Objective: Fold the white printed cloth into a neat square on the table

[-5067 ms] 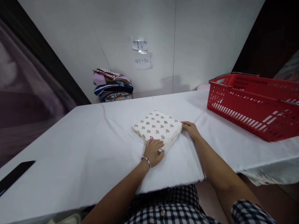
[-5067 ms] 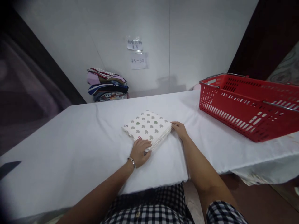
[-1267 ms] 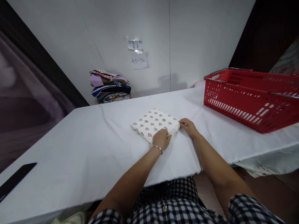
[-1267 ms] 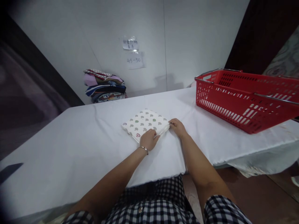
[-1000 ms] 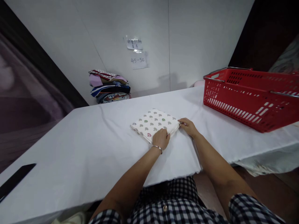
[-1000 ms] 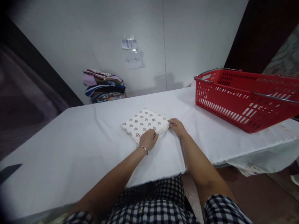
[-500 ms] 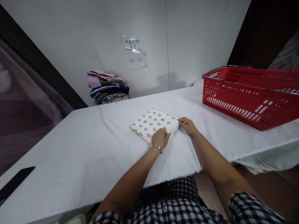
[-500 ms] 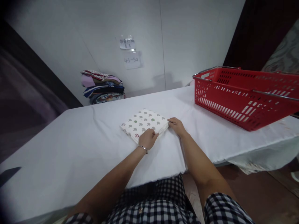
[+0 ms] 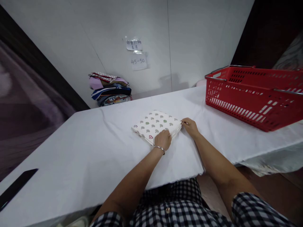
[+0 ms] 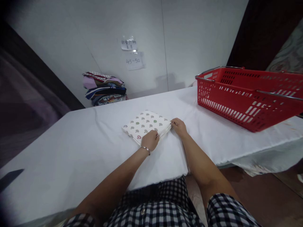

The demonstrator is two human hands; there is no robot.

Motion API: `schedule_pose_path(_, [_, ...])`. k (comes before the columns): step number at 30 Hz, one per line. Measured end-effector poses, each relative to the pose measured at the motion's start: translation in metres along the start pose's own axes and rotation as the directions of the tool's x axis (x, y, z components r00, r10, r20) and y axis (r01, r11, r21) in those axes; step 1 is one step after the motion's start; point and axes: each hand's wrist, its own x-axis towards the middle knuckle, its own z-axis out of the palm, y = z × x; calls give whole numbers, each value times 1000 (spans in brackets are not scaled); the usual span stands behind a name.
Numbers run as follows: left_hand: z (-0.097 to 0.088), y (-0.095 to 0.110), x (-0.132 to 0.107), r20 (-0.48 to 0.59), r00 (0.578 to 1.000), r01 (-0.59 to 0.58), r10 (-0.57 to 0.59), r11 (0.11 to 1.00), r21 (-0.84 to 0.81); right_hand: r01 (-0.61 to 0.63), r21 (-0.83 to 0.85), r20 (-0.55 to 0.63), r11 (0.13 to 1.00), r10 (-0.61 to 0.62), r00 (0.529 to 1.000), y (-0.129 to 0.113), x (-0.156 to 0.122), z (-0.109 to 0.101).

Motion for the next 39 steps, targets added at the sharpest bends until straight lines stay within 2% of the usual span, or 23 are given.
schedule_pose_path(4, [-1, 4, -1, -39, 998, -41, 44, 996, 82, 5, -6, -7, 1000, -5, 1000, -3, 0, 0])
schedule_pose_path(7, [2, 5, -2, -23, 995, -96, 101, 985, 141, 4, 1, 15, 1000, -4, 1000, -4, -1, -1])
schedule_pose_path(10, [7, 4, -4, -32, 991, -125, 131, 983, 135, -7, 19, 41, 1000, 7, 999, -2, -2, -2])
schedule_pose_path(16, [11, -1, -5, -83, 992, -88, 92, 994, 59, -55, 64, 106, 996, 48, 993, 2, -6, -7])
schedule_pose_path(26, [7, 1, -3, -41, 998, -51, 53, 997, 52, -89, 96, 121, 991, 77, 990, -1, -6, -8])
schedule_pose_path(32, [3, 2, -2, -35, 999, 20, -19, 999, 37, -87, 130, 149, 988, 67, 987, 1, -7, -8])
schedule_pose_path(39, [8, 2, -3, -69, 997, -12, 16, 998, 54, -84, 121, 130, 989, 68, 989, 5, -6, -6])
